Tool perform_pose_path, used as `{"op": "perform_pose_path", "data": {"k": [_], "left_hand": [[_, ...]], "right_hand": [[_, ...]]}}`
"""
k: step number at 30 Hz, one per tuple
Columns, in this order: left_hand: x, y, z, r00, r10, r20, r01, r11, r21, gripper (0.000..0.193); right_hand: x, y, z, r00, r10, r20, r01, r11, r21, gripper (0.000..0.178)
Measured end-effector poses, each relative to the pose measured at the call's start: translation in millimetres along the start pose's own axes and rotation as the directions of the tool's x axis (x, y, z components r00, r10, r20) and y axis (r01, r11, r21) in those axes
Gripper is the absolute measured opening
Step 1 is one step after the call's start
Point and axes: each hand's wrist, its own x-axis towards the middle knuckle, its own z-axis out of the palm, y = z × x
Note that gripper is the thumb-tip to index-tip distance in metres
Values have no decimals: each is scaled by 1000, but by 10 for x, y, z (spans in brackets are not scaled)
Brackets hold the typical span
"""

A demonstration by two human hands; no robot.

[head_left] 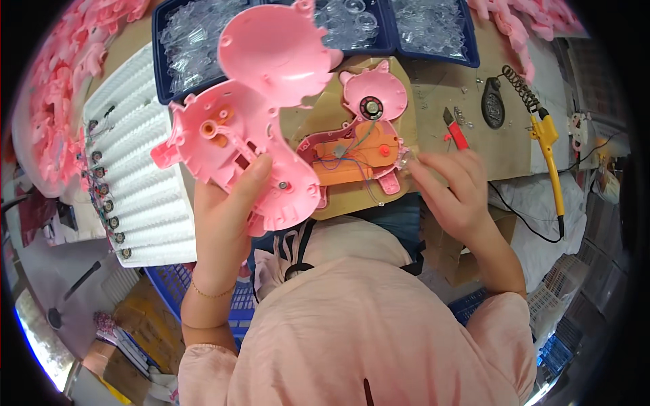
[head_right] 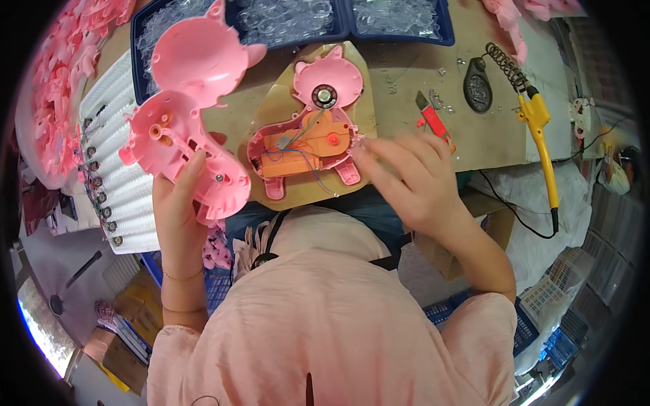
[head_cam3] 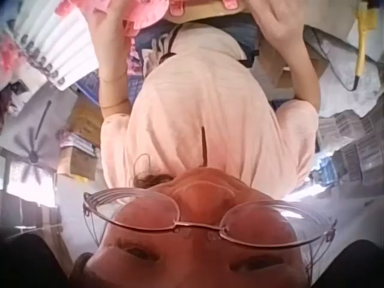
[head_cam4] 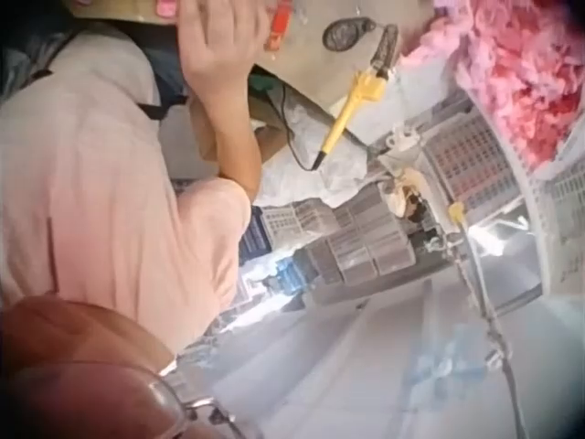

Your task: Assembling a pink toy pony by soldering internal wires and joining the plastic housing components.

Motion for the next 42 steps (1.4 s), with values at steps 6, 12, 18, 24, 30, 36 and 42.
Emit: {"op": "perform_pose_path", "data": {"k": [6, 12, 18, 24, 30, 36, 42], "left_hand": [[10, 46, -32, 985, -72, 159, 51, 990, 131, 30], [54, -74, 37, 985, -39, 171, 17, 992, 129, 33], [60, -154, 118, 978, 21, 206, -80, 957, 279, 33], [-51, -184, 293, 986, 88, 141, -143, 883, 447, 27], [-67, -400, 265, 943, 304, 138, -334, 834, 440, 31], [-71, -418, 253, 900, 406, 156, -424, 735, 530, 30], [-10, -497, 258, 777, 585, 232, -609, 607, 511, 29]], "right_hand": [[194, -161, 123, 918, -383, -104, 382, 924, -28, 30], [405, -145, 42, 949, -234, 214, 95, 854, 512, 13], [391, -316, -28, 836, 389, 387, -526, 366, 768, 11], [643, -493, 63, 939, 335, -76, -244, 806, 540, 17], [702, -570, 157, 935, 293, -201, -230, 929, 289, 25], [680, -616, 245, 887, 386, -252, -290, 892, 346, 21], [659, -571, 200, 901, 383, -202, -294, 883, 365, 19]]}}
